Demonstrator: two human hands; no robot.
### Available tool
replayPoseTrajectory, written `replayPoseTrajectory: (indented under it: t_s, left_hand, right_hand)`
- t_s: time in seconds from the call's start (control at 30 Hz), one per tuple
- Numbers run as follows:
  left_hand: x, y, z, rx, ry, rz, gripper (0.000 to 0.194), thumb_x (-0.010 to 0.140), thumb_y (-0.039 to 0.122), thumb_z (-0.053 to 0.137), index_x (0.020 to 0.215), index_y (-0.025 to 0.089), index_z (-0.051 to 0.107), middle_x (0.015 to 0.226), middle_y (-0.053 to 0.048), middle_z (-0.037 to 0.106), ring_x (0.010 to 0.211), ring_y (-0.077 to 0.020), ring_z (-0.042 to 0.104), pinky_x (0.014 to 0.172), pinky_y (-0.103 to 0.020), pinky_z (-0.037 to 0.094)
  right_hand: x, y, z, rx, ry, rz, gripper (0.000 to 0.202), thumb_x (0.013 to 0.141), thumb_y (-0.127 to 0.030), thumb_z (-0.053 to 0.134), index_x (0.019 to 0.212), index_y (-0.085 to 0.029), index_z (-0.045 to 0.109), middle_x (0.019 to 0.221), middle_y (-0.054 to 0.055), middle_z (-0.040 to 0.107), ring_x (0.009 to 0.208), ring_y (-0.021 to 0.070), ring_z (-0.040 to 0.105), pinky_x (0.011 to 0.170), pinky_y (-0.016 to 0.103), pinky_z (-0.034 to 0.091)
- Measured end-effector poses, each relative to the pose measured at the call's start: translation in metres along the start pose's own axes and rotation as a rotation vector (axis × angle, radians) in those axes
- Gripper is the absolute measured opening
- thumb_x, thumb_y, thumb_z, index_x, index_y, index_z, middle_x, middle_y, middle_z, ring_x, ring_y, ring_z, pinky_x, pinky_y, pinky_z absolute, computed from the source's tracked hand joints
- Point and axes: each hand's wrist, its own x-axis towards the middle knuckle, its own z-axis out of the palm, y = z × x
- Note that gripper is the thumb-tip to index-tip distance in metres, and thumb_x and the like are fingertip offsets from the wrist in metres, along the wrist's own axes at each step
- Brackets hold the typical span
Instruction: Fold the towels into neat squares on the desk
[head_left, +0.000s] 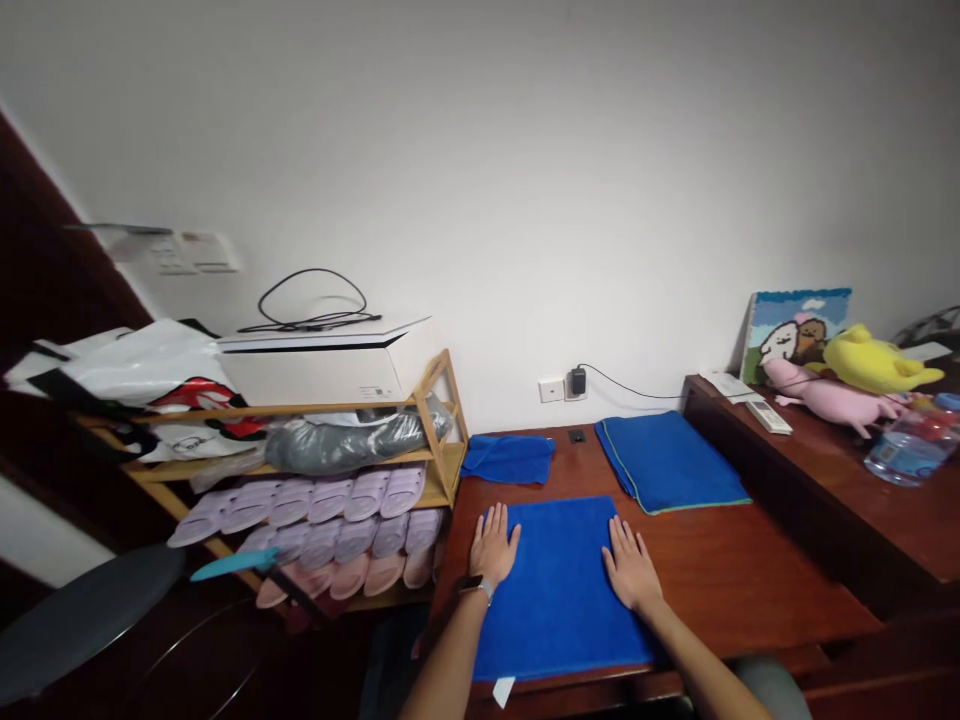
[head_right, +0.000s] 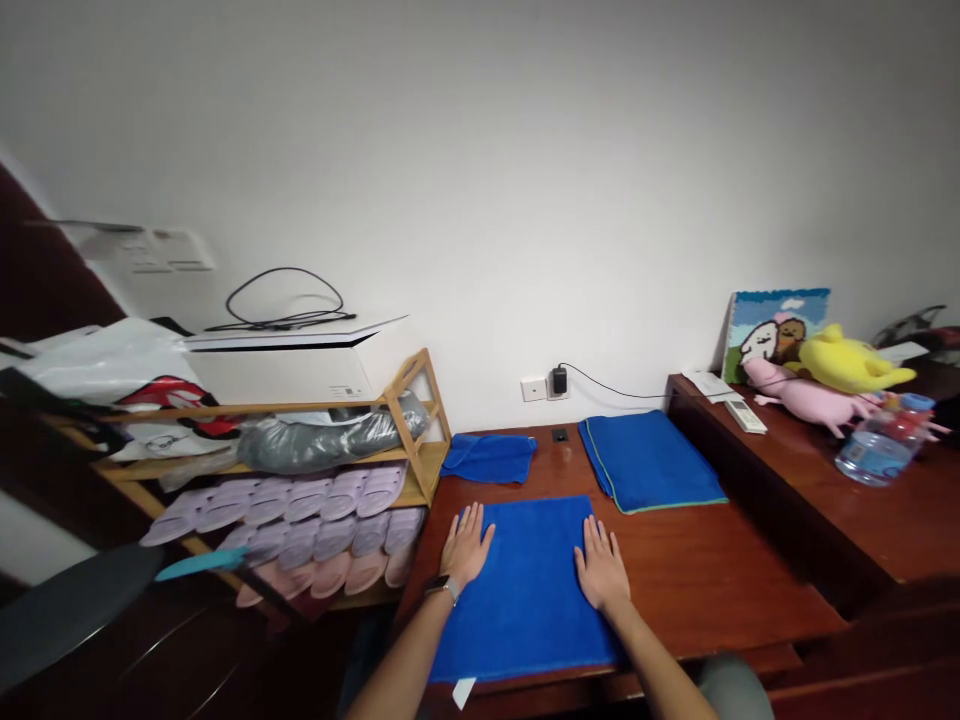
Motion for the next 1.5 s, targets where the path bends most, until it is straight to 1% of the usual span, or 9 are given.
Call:
replayPoseTrajectory:
  t_s: [0.1,0.3,0.4,0.47,0.67,0.77,1.33,1.43,1.5]
  left_hand:
    - [-0.002,0.029,-0.003,-0.002,0.071,0.088,0.063,0.107,0.043,0.026,0.164,0.015,0.033,0.164,-0.013,0.043,0.156,-0.0285,0.034,0.129,-0.053,0.023]
    - [-0.025,0.169,0.009,-0.214,-0.043,0.349,0.066,0.109,0.048,0.013,0.165,0.017,0.029,0.17,-0.007,0.033,0.159,-0.0218,0.025,0.131,-0.046,0.022]
    - [-0.036,0.201,0.017,-0.285,-0.111,0.364,0.065,0.109,0.045,0.008,0.166,0.019,0.026,0.17,-0.007,0.033,0.159,-0.02,0.024,0.131,-0.045,0.022]
    - [-0.041,0.185,0.017,-0.282,-0.127,0.383,0.065,0.109,0.048,0.01,0.166,0.021,0.024,0.171,-0.005,0.032,0.16,-0.0198,0.023,0.132,-0.046,0.02]
    - [-0.058,0.048,-0.002,-0.096,-0.113,0.113,0.072,0.107,0.058,0.017,0.165,0.017,0.029,0.171,-0.008,0.03,0.159,-0.0255,0.025,0.13,-0.05,0.022]
    - [-0.064,0.01,-0.007,-0.04,-0.074,0.007,0.072,0.107,0.057,0.018,0.165,0.015,0.028,0.171,-0.01,0.03,0.159,-0.0264,0.026,0.13,-0.049,0.023]
    - [-0.063,0.007,0.002,-0.005,0.028,0.019,0.068,0.107,0.052,0.025,0.163,0.015,0.034,0.167,-0.012,0.038,0.156,-0.0275,0.032,0.128,-0.05,0.029]
    - [-0.062,0.031,-0.005,-0.019,0.087,0.059,0.065,0.108,0.048,0.025,0.161,0.012,0.038,0.165,-0.015,0.042,0.155,-0.0279,0.035,0.128,-0.051,0.029]
    - [-0.062,0.068,-0.008,-0.065,0.109,0.15,0.064,0.109,0.046,0.023,0.162,0.013,0.037,0.166,-0.014,0.041,0.156,-0.0272,0.034,0.128,-0.051,0.028]
  right_hand:
    - [0.001,-0.002,-0.003,0.026,0.012,0.012,0.07,0.106,-0.045,0.019,0.166,-0.01,0.022,0.173,0.008,0.02,0.161,0.023,0.016,0.131,0.045,0.016]
    - [0.003,0.006,0.01,0.002,0.017,-0.029,0.066,0.104,-0.038,0.023,0.165,-0.012,0.026,0.172,0.009,0.024,0.16,0.0255,0.018,0.13,0.048,0.016]
    - [0.005,0.012,0.019,-0.035,0.041,-0.074,0.064,0.102,-0.033,0.028,0.164,-0.016,0.031,0.172,0.008,0.025,0.16,0.0265,0.019,0.13,0.05,0.017]
    - [0.006,0.013,0.022,-0.038,0.039,-0.056,0.064,0.103,-0.035,0.026,0.164,-0.015,0.029,0.172,0.008,0.024,0.16,0.0261,0.019,0.13,0.049,0.017]
    - [0.004,0.007,0.014,0.0,0.011,0.002,0.069,0.106,-0.042,0.017,0.166,-0.009,0.021,0.173,0.009,0.019,0.161,0.0246,0.017,0.131,0.048,0.014]
    - [0.004,0.004,0.005,-0.007,-0.014,0.012,0.068,0.106,-0.041,0.018,0.166,-0.009,0.021,0.173,0.008,0.018,0.161,0.0247,0.016,0.131,0.048,0.013]
    - [-0.053,0.024,0.012,0.037,0.035,-0.091,0.065,0.108,-0.043,0.018,0.165,-0.015,0.026,0.171,0.006,0.027,0.16,0.0225,0.022,0.131,0.047,0.018]
    - [-0.053,0.022,0.008,0.046,0.04,-0.09,0.065,0.108,-0.044,0.019,0.165,-0.015,0.026,0.171,0.005,0.026,0.16,0.0224,0.022,0.131,0.047,0.018]
    - [-0.053,0.022,0.007,0.047,0.041,-0.096,0.065,0.108,-0.044,0.019,0.165,-0.015,0.025,0.171,0.005,0.026,0.16,0.0223,0.021,0.131,0.047,0.019]
